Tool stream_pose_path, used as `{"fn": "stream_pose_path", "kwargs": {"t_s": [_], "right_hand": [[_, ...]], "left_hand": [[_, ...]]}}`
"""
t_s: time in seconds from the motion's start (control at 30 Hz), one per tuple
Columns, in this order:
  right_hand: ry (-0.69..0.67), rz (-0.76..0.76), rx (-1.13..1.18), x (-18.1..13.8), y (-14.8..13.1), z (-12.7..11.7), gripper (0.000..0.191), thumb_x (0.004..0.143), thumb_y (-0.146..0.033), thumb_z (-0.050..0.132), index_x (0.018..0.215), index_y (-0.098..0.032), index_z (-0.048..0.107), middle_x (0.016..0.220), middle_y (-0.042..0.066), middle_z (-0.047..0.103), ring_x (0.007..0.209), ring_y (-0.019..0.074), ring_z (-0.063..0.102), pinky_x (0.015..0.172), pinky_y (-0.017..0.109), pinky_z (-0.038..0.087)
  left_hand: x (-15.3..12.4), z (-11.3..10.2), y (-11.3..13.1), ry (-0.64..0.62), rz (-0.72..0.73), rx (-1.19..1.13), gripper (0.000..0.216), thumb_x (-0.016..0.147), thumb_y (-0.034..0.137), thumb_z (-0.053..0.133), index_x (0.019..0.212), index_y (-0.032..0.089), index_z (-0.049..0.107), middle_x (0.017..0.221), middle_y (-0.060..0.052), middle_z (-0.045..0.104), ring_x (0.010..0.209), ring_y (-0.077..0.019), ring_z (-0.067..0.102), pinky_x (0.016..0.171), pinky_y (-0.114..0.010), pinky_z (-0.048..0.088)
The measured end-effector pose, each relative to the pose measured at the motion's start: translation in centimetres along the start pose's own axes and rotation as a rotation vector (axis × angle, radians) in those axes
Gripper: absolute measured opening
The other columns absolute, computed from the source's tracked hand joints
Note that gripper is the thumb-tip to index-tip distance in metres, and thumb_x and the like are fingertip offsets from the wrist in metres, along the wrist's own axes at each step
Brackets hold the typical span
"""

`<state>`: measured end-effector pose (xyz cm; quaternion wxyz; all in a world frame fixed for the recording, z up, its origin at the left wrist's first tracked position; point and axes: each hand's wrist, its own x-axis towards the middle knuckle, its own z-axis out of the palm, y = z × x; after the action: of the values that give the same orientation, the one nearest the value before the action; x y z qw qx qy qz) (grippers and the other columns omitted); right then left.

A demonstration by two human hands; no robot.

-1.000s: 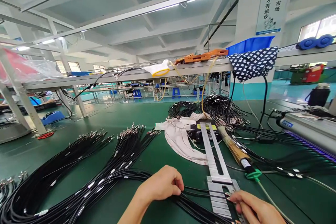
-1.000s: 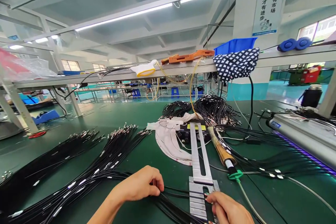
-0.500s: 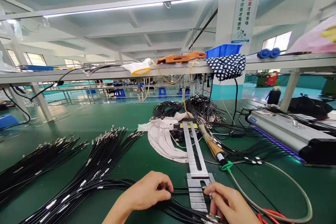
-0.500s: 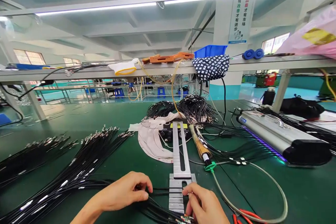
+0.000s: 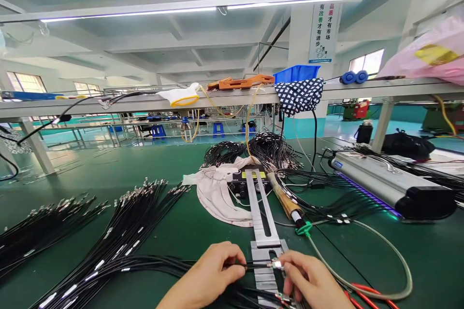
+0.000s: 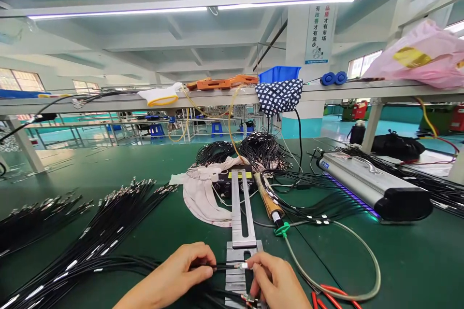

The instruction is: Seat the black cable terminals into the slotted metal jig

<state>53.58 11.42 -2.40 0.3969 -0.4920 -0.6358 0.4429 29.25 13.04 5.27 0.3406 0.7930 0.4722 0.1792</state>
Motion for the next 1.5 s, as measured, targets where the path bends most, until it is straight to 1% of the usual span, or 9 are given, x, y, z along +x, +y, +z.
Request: {"fn": "stream_pose_path", "kwargs": {"t_s": [0.1, 0.3, 0.4, 0.53, 0.67, 0.8, 1.1, 1.33, 1.5], "right_hand": [[0.079, 0.0, 0.001, 0.1, 0.0, -0.5, 0.034, 0.085, -0.046, 0.045, 0.089, -0.017, 0.062, 0.06, 0.001, 0.066, 0.048, 0.0151, 0.054, 0.049, 0.023, 0.038], [0.147, -0.003, -0.082, 0.0, -0.3, -1.0, 0.035, 0.086, -0.046, 0.04, 0.09, -0.018, 0.061, 0.059, 0.0, 0.064, 0.05, 0.0169, 0.055, 0.05, 0.025, 0.038], [0.192, -0.011, -0.136, -0.1, -0.3, -0.7, 0.035, 0.087, -0.045, 0.037, 0.088, -0.02, 0.061, 0.057, -0.001, 0.063, 0.049, 0.018, 0.054, 0.051, 0.027, 0.037], [0.185, -0.018, -0.203, -0.1, -0.6, -0.9, 0.034, 0.088, -0.044, 0.035, 0.087, -0.021, 0.06, 0.059, 0.0, 0.065, 0.054, 0.0203, 0.058, 0.053, 0.028, 0.039], [0.154, 0.001, -0.262, -0.2, -1.1, -1.3, 0.035, 0.087, -0.045, 0.033, 0.088, -0.021, 0.059, 0.061, 0.001, 0.066, 0.057, 0.0217, 0.059, 0.055, 0.029, 0.04], [0.156, -0.01, -0.272, -0.2, -1.0, -1.4, 0.034, 0.088, -0.043, 0.032, 0.089, -0.022, 0.058, 0.061, 0.001, 0.066, 0.057, 0.0218, 0.06, 0.056, 0.029, 0.041], [0.176, -0.034, -0.321, 0.0, -0.5, -1.3, 0.031, 0.091, -0.04, 0.032, 0.087, -0.023, 0.058, 0.059, -0.002, 0.065, 0.055, 0.0208, 0.059, 0.055, 0.028, 0.038], [0.187, -0.044, -0.334, 0.0, -0.4, -1.3, 0.031, 0.092, -0.04, 0.032, 0.088, -0.024, 0.058, 0.059, -0.002, 0.065, 0.055, 0.0208, 0.059, 0.056, 0.027, 0.039], [0.197, -0.047, -0.358, -0.1, -0.5, -1.2, 0.031, 0.093, -0.04, 0.032, 0.087, -0.025, 0.058, 0.059, -0.003, 0.065, 0.056, 0.0207, 0.059, 0.055, 0.027, 0.037]], "left_hand": [[0.3, 1.3, -0.1, 0.077, -0.008, 0.023, 0.008, 0.075, 0.024, 0.056, 0.074, 0.02, 0.063, 0.079, 0.003, 0.058, 0.077, -0.0166, 0.05, 0.068, -0.025, 0.034], [0.9, 2.4, -0.2, 0.078, 0.003, -0.017, 0.01, 0.077, 0.024, 0.054, 0.074, 0.021, 0.063, 0.069, 0.005, 0.058, 0.069, -0.0149, 0.05, 0.062, -0.024, 0.032], [1.0, 2.7, -0.1, 0.11, 0.005, 0.012, 0.007, 0.075, 0.022, 0.056, 0.073, 0.021, 0.063, 0.071, 0.004, 0.059, 0.071, -0.0153, 0.051, 0.063, -0.024, 0.032], [1.2, 3.0, -0.1, 0.131, -0.005, 0.058, 0.005, 0.075, 0.02, 0.059, 0.072, 0.021, 0.063, 0.074, 0.003, 0.061, 0.073, -0.0158, 0.053, 0.067, -0.025, 0.034], [1.4, 3.3, -0.2, 0.159, -0.03, 0.134, 0.016, 0.086, 0.023, 0.053, 0.073, 0.02, 0.061, 0.076, 0.002, 0.063, 0.075, -0.0168, 0.054, 0.07, -0.026, 0.035], [1.5, 3.8, -0.2, 0.119, -0.051, 0.256, 0.02, 0.092, 0.019, 0.049, 0.078, 0.019, 0.063, 0.083, -0.001, 0.066, 0.081, -0.0184, 0.057, 0.073, -0.027, 0.036], [1.9, 4.6, 0.2, 0.079, -0.092, 0.397, 0.021, 0.096, 0.018, 0.047, 0.084, 0.018, 0.065, 0.091, -0.004, 0.069, 0.088, -0.0219, 0.061, 0.076, -0.03, 0.041], [2.1, 4.9, 0.3, 0.058, -0.083, 0.501, 0.024, 0.097, 0.019, 0.043, 0.085, 0.018, 0.064, 0.093, -0.005, 0.07, 0.09, -0.0251, 0.063, 0.077, -0.034, 0.044], [2.2, 5.1, 0.9, -0.003, -0.056, 0.598, 0.025, 0.098, 0.018, 0.039, 0.093, 0.015, 0.064, 0.098, -0.009, 0.069, 0.093, -0.0287, 0.064, 0.08, -0.038, 0.047]]}}
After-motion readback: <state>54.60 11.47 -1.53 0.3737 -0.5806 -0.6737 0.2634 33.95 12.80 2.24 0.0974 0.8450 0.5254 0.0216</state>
